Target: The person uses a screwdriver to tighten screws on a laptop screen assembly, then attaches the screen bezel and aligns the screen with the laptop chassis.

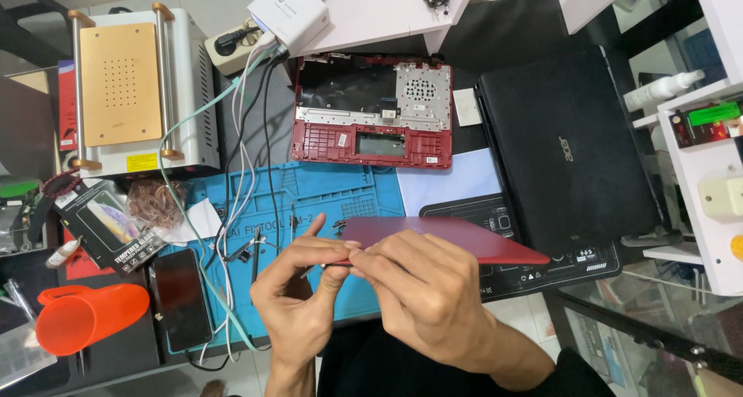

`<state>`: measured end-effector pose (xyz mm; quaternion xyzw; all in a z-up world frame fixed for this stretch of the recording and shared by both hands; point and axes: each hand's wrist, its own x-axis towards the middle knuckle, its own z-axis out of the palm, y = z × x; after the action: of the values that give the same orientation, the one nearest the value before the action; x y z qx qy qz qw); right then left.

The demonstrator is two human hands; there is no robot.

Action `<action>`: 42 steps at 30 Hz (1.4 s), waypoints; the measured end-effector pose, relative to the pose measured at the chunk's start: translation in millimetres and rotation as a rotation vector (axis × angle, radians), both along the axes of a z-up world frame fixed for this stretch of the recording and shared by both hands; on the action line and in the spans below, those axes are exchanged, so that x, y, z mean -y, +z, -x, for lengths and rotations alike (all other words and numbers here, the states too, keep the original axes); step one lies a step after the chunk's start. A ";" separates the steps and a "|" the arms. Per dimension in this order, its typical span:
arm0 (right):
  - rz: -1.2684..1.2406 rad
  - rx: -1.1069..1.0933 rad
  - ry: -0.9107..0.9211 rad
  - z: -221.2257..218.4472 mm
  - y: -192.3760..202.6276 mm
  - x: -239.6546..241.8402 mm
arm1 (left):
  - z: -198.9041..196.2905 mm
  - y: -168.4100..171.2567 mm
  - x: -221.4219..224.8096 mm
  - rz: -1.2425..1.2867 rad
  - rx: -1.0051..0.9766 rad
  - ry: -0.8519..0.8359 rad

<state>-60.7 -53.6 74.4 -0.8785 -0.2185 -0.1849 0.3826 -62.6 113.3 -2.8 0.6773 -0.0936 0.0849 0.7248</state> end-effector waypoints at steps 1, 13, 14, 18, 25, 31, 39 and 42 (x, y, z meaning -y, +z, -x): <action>-0.001 0.000 0.003 -0.1 -0.3 -0.7 | 0.3 0.0 -0.3 -0.001 0.000 0.003; 0.064 0.046 -0.019 0.6 6.4 18.2 | -8.4 4.2 -0.6 -0.037 -0.018 0.029; 0.073 0.013 -0.048 3.5 7.1 24.8 | -8.5 7.0 -1.7 -0.098 -0.006 0.040; 0.084 -0.022 -0.111 7.0 6.9 38.7 | -16.3 29.4 3.4 -0.351 0.145 0.033; 0.050 0.029 -0.113 6.9 1.7 39.0 | -21.9 53.8 8.5 -0.601 0.306 -0.042; 0.052 -0.011 -0.063 11.3 5.9 44.7 | -21.5 52.4 0.0 -0.659 0.332 -0.017; -0.222 -0.143 -0.199 23.3 -35.3 113.7 | -29.1 53.7 -5.2 -0.691 0.295 -0.078; -0.546 -0.206 -0.086 22.4 -76.6 121.2 | -29.8 64.4 6.6 -0.763 0.387 -0.127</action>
<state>-83.1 -174.7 -2.2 -0.7657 -0.0833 -0.1626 0.6167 -32.8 106.7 61.6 0.8612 -0.2940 0.1251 0.3953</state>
